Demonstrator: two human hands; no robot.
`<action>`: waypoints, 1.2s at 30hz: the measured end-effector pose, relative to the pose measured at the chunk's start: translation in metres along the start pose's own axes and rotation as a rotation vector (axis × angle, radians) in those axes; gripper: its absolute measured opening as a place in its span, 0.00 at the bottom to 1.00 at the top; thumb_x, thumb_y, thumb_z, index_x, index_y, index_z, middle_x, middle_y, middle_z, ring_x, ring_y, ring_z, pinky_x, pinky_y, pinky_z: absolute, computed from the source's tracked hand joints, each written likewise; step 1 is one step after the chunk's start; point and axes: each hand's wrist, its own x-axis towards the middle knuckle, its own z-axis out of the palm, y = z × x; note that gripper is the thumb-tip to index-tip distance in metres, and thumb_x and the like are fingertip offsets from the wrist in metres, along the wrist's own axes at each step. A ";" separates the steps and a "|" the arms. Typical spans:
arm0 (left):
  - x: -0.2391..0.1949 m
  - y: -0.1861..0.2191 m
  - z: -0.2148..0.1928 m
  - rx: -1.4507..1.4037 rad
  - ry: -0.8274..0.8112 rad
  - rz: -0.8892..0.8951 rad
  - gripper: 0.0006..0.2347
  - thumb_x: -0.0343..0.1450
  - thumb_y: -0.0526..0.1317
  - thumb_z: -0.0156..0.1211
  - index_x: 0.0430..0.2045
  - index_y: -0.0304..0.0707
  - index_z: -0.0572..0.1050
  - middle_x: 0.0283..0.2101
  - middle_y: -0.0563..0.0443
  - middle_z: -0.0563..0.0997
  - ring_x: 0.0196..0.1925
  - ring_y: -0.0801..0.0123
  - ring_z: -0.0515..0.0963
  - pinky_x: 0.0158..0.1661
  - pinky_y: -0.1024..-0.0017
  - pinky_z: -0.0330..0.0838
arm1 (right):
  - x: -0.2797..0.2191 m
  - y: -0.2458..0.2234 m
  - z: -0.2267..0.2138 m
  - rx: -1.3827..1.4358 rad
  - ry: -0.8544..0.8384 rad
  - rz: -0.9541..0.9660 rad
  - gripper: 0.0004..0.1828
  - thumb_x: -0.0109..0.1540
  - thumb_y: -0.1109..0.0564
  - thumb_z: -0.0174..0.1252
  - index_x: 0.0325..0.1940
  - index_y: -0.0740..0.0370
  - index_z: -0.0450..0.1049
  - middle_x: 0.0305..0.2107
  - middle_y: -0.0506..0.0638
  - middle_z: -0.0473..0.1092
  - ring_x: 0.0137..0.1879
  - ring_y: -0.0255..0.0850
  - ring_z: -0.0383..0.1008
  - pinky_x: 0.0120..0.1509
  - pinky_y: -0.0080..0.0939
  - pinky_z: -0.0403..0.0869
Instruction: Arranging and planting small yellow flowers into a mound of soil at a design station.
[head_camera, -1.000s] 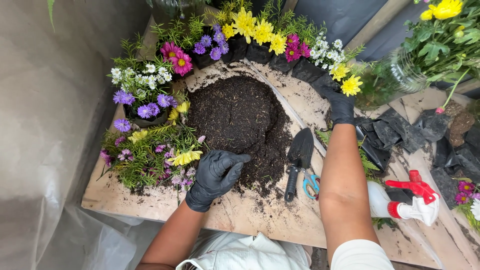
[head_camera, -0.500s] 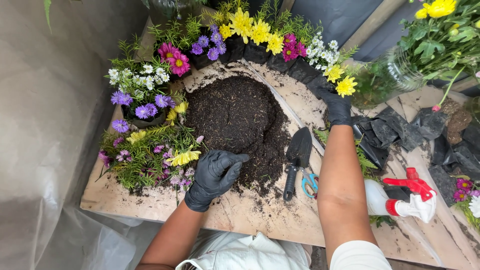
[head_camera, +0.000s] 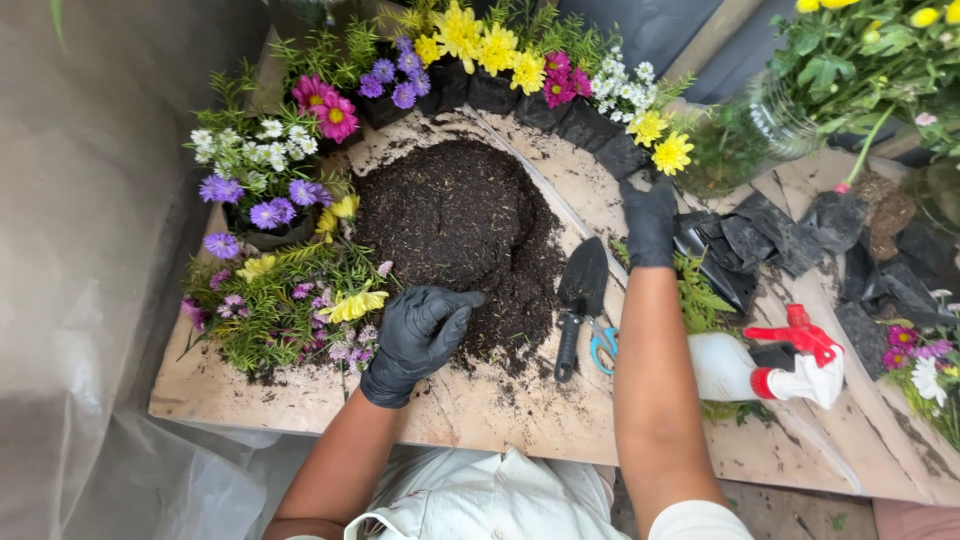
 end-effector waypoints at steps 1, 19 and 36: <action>-0.002 -0.002 0.000 -0.008 -0.002 0.000 0.09 0.66 0.26 0.68 0.33 0.40 0.78 0.31 0.36 0.86 0.26 0.45 0.83 0.22 0.61 0.80 | -0.052 -0.017 -0.025 -0.002 0.006 0.006 0.57 0.50 0.15 0.68 0.76 0.34 0.58 0.67 0.42 0.65 0.73 0.37 0.63 0.72 0.44 0.69; -0.005 0.001 -0.004 0.120 -0.189 -0.107 0.03 0.69 0.30 0.64 0.26 0.37 0.83 0.30 0.43 0.87 0.28 0.47 0.84 0.24 0.65 0.78 | -0.310 -0.053 -0.142 -0.163 -0.529 -0.402 0.25 0.60 0.57 0.57 0.62 0.44 0.75 0.77 0.49 0.49 0.67 0.61 0.68 0.67 0.54 0.76; 0.000 -0.009 -0.004 0.070 -0.021 -0.108 0.05 0.72 0.29 0.60 0.37 0.32 0.83 0.37 0.37 0.86 0.33 0.43 0.84 0.32 0.58 0.82 | -0.275 0.002 -0.074 0.898 -0.314 -0.157 0.36 0.64 0.62 0.65 0.75 0.54 0.62 0.48 0.50 0.77 0.40 0.33 0.77 0.41 0.35 0.83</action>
